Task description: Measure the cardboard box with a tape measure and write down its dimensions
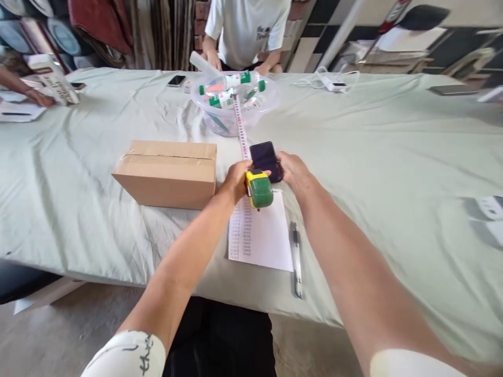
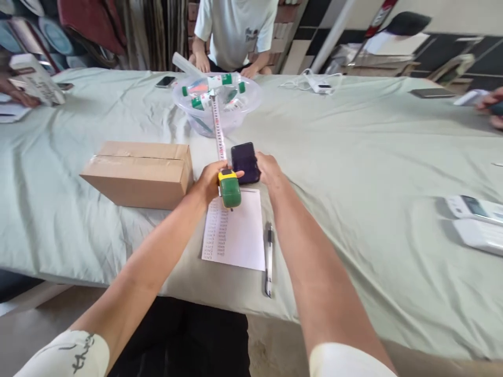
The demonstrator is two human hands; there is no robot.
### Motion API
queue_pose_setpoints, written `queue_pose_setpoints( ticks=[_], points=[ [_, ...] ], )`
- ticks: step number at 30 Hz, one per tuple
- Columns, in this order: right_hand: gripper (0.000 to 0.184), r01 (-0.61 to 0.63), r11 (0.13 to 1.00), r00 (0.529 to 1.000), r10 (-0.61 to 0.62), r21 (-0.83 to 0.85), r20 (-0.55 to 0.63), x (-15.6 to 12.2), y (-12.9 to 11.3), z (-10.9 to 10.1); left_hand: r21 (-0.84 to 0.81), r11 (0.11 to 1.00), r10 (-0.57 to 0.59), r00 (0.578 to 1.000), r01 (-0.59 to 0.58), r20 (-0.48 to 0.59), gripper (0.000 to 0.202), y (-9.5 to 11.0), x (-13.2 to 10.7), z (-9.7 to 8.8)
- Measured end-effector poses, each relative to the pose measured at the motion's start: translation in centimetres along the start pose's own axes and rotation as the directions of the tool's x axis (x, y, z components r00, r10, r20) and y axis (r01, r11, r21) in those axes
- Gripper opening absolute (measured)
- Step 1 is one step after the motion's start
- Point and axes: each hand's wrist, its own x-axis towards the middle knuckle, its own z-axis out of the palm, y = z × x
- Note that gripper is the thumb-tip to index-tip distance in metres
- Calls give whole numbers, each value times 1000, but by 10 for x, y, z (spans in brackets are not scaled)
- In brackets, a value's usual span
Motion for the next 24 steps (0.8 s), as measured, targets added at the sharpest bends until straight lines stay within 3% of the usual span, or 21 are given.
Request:
queue_pose_setpoints(
  ticks=[7,12,16,24],
  points=[
    [27,-141,955,988,120,259,95,1,5,-3,28,994,-108,983,105,147,21,5,25,-12],
    [20,-120,935,980,59,333,188,-6,4,-5,69,990,-128,983,120,132,25,10,24,-15],
    [21,-138,892,981,63,431,184,-9,7,-5,105,981,-176,978,164,117,27,14,21,-15],
    [14,-168,776,946,-47,608,321,-7,26,-19,24,1000,-12,990,9,139,27,6,23,-21]
  ],
)
